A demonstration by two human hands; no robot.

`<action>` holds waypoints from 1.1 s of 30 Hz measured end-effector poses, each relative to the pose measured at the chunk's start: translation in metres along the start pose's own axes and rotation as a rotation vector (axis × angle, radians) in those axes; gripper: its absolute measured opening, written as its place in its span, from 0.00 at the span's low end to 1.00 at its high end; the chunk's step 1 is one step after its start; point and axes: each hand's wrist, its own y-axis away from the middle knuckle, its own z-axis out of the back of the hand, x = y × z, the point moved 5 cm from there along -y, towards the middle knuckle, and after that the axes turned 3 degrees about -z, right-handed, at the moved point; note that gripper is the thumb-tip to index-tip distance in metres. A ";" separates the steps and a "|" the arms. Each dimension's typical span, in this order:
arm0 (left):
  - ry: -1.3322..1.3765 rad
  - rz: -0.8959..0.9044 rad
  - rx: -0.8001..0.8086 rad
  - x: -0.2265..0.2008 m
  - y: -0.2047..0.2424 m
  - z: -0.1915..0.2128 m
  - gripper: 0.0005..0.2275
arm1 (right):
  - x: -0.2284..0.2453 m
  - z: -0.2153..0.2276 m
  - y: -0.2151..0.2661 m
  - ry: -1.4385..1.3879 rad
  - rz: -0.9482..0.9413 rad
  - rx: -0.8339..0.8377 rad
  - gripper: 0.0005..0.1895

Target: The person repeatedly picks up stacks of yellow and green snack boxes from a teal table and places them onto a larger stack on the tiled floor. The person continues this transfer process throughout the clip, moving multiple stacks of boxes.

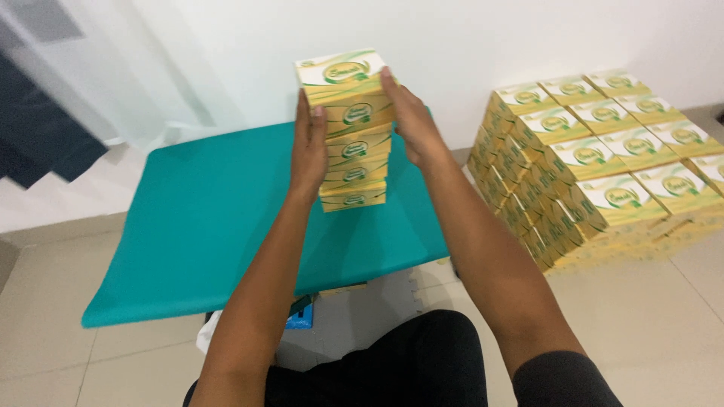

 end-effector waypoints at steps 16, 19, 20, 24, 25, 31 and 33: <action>-0.298 -0.158 -0.063 0.028 -0.009 -0.012 0.36 | -0.053 0.290 -0.103 -0.385 0.127 -0.579 0.26; -0.347 -0.153 -0.107 0.035 -0.010 -0.012 0.30 | -0.092 0.363 -0.145 -0.243 0.007 -0.740 0.29; -0.367 -0.192 -0.120 0.034 -0.009 -0.013 0.30 | -0.102 0.376 -0.158 -0.205 -0.022 -0.767 0.25; -0.383 -0.117 -0.197 0.032 -0.005 -0.016 0.28 | -0.143 0.421 -0.217 -0.108 -0.029 -0.811 0.25; -0.381 -0.117 -0.203 0.031 -0.006 -0.018 0.28 | -0.157 0.440 -0.237 -0.105 -0.027 -0.807 0.25; -0.313 -0.188 -0.190 0.023 -0.002 -0.027 0.30 | -0.179 0.484 -0.273 0.262 0.051 -0.870 0.40; -0.452 -0.255 -0.208 0.017 0.004 -0.026 0.31 | -0.147 0.450 -0.243 0.408 -0.022 -0.828 0.43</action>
